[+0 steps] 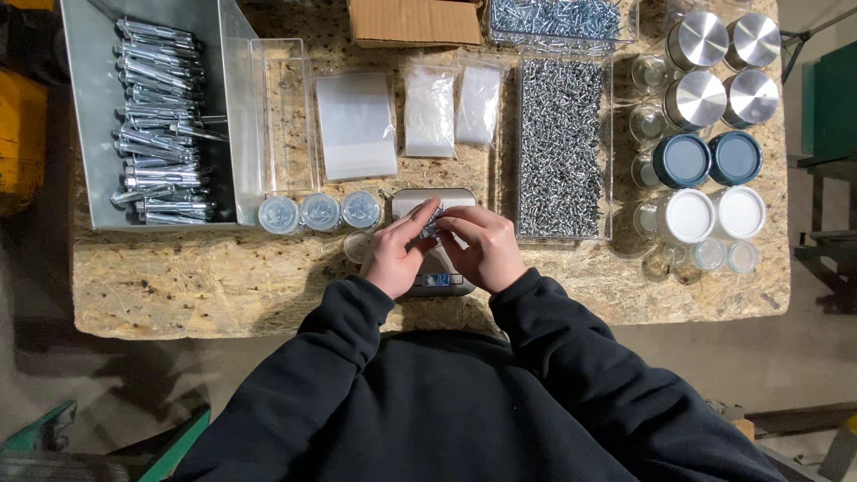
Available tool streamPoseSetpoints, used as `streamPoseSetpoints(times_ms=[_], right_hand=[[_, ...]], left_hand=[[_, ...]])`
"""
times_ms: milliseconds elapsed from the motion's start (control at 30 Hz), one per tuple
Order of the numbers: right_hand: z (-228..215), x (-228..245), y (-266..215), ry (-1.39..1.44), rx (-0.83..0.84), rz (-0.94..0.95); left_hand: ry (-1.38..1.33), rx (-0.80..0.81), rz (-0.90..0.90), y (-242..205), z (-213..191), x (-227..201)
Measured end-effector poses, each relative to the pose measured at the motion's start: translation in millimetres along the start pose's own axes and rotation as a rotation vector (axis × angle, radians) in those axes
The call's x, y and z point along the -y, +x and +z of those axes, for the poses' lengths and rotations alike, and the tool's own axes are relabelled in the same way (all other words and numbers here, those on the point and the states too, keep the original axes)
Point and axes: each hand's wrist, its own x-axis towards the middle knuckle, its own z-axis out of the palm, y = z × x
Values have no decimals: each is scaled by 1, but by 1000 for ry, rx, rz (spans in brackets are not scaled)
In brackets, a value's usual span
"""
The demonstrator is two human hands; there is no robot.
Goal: The person repeatedly picks small metal screws from a tray and places them into a small plastic container on a digital scale. After reaching a target weight, the person closes the container with a lid and sets it aside. This process is repeated multiple times throughout the clip.
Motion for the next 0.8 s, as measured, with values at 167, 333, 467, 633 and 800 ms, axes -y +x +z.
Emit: streamPoseSetpoints(times_ms=[167, 333, 467, 633, 800], right_hand=[[0, 3, -2, 12, 11, -4], [-3, 0, -2, 31, 38, -5], [-6, 1, -1, 53, 52, 3], [-13, 7, 4, 74, 61, -19], [-13, -9, -4, 116, 70, 86]], left_hand=[[-9, -14, 9, 1, 1, -1], [-29, -59, 52, 1, 1, -7], [-2, -80, 95, 2, 3, -2], [27, -98, 139, 1, 5, 3], [-2, -168, 163, 0, 7, 7]])
